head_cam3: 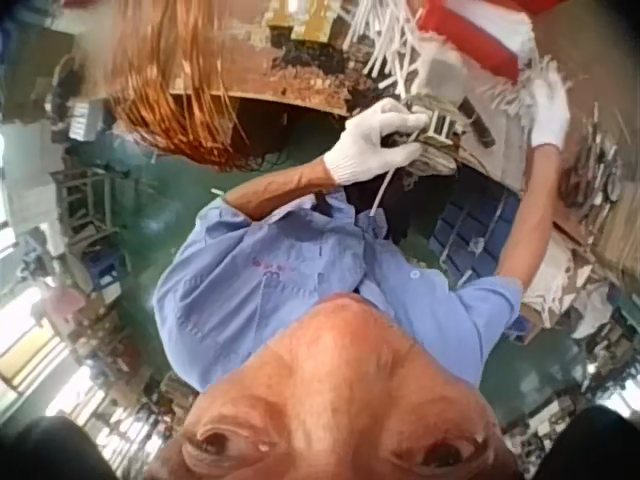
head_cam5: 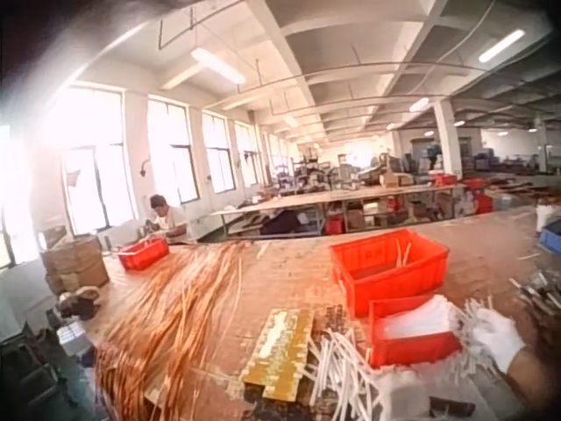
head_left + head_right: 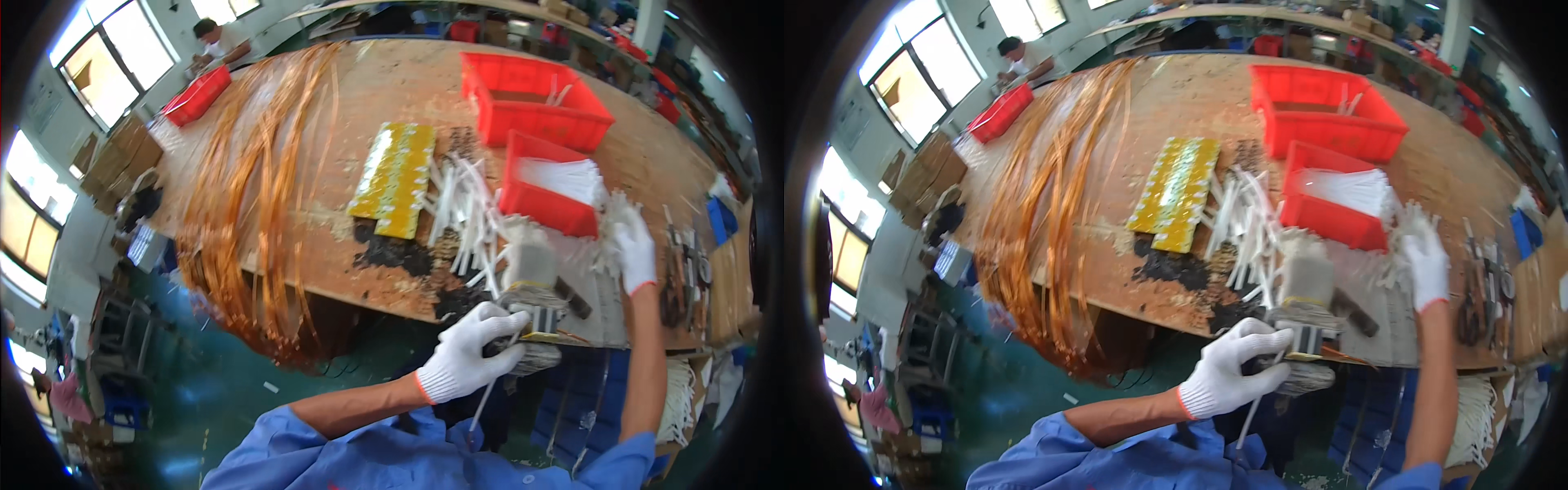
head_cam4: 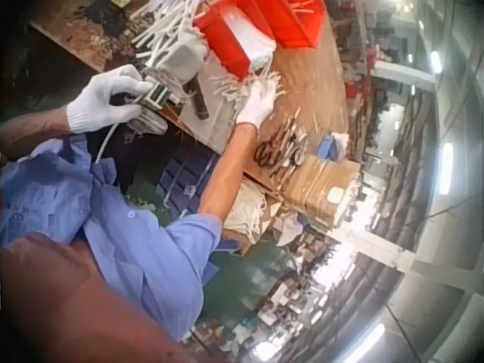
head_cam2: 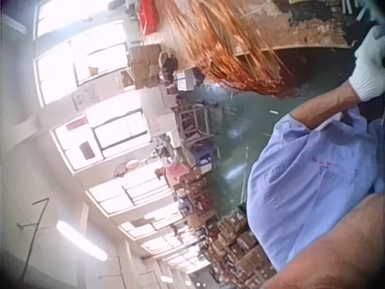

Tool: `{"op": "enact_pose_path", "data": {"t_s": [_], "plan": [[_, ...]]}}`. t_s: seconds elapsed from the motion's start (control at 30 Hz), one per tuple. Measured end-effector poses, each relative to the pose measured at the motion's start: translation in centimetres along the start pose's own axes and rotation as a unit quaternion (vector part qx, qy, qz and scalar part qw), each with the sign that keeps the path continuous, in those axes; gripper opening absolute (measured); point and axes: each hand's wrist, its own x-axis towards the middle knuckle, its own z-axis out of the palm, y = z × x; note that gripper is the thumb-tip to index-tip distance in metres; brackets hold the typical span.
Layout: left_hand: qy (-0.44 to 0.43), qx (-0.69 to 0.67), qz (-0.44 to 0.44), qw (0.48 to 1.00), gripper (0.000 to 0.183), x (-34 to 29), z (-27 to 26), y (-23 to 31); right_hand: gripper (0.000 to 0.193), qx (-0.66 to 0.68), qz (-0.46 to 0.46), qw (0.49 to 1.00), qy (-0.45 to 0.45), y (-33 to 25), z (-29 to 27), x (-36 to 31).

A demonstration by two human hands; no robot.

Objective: Assembling small electrical transformers or coils at a workbench.

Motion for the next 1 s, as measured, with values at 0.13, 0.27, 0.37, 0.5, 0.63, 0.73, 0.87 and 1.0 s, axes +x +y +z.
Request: {"op": "enact_pose_path", "data": {"t_s": [0.13,0.27,0.37,0.5,0.63,0.73,0.87,1.0], "plan": [[-0.029,0.027,-0.027,0.999,0.049,0.3,-0.4,0.4,0.018,0.070,0.068,0.995,0.018,-0.1,1.8,0.9],[-0.014,-0.021,-0.044,0.999,0.048,-0.4,-0.3,-0.6,0.043,0.072,0.083,0.993,0.043,-1.8,2.5,-0.3],[-0.011,-0.049,-0.058,0.997,0.044,-0.5,0.2,-0.8,0.068,-0.082,0.021,0.996,0.004,-2.6,2.0,-0.1],[-0.002,-0.105,-0.042,0.994,0.039,-0.4,0.9,-1.8,0.024,0.005,0.043,0.999,0.025,-1.6,3.3,0.6],[0.017,-0.119,-0.041,0.992,0.039,-0.7,1.4,-2.4,0.043,-0.091,-0.013,0.994,0.049,-2.0,2.8,-0.1],[0.016,-0.122,-0.052,0.991,0.039,-0.6,1.1,-2.2,0.065,-0.186,-0.023,0.982,0.031,-2.0,2.4,0.0],[0.010,-0.072,-0.027,0.997,0.041,-0.7,0.9,-2.4,0.054,-0.174,-0.009,0.984,0.022,-1.5,3.4,0.5],[0.014,-0.069,-0.026,0.997,0.041,-0.8,1.4,-2.6,0.042,-0.134,-0.017,0.991,0.019,0.0,3.4,0.5]]}}
